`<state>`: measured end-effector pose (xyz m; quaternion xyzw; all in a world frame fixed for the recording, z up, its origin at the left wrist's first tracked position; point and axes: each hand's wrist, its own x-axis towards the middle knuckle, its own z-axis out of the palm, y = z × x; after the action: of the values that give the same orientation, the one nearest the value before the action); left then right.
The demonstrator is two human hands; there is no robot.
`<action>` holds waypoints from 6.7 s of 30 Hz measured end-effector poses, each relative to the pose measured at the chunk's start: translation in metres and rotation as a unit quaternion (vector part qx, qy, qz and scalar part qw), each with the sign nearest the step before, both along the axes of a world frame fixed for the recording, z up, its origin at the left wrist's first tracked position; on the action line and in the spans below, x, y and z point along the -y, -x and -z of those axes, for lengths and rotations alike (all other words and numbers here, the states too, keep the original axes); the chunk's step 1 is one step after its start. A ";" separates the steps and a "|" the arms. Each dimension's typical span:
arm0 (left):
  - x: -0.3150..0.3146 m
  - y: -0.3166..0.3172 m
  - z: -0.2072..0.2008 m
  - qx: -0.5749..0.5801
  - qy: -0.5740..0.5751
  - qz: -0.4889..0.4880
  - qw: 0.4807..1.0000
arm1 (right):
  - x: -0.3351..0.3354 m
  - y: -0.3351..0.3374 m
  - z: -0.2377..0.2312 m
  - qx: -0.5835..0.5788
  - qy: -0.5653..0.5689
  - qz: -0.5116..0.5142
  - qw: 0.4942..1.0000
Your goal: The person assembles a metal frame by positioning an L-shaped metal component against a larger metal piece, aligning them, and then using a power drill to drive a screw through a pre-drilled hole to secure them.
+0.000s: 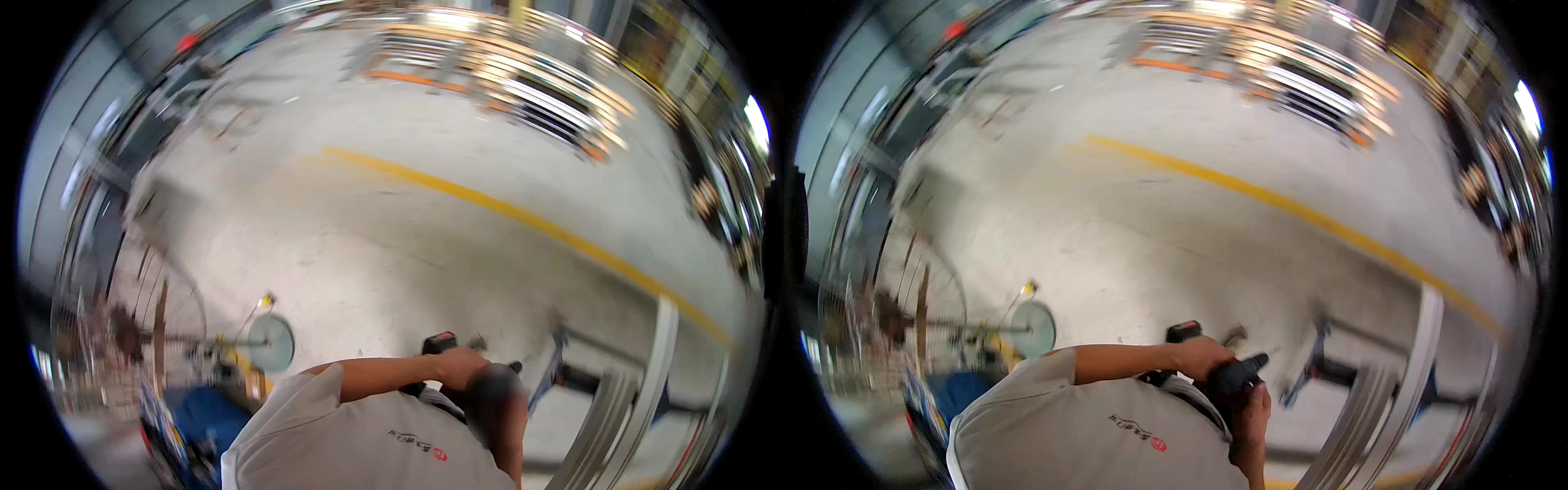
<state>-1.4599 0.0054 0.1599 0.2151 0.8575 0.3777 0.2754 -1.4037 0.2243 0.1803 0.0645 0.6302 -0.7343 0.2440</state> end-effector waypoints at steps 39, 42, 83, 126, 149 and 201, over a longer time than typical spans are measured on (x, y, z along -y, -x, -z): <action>0.408 -0.209 0.120 0.333 0.028 -0.849 0.409 | 0.830 0.185 0.011 -0.052 -0.190 -0.741 0.642; 0.372 -0.234 0.141 0.421 0.019 -0.866 0.271 | 0.970 0.157 0.053 -0.045 -0.086 -0.824 0.558; 0.852 0.028 0.186 0.006 -0.327 -0.543 -0.774 | 1.155 -0.530 -0.062 -0.239 0.476 -0.846 0.030; 1.206 0.070 0.205 -0.069 -0.304 -0.272 -0.910 | 1.136 -0.623 0.194 0.176 0.080 -0.943 -0.272; 0.970 0.187 0.202 -0.121 -0.317 -0.320 -0.885 | 1.274 -0.559 0.191 -0.234 0.228 -0.933 0.150; 0.141 0.379 0.259 -0.032 -0.181 -0.495 -0.849 | 0.137 0.203 0.334 -0.363 0.277 -0.612 -0.646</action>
<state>-1.8385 -0.1354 -0.0987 0.5453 0.6811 0.0359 0.4874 -1.6064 0.0877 -0.1536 0.7614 0.4822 -0.4257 -0.0813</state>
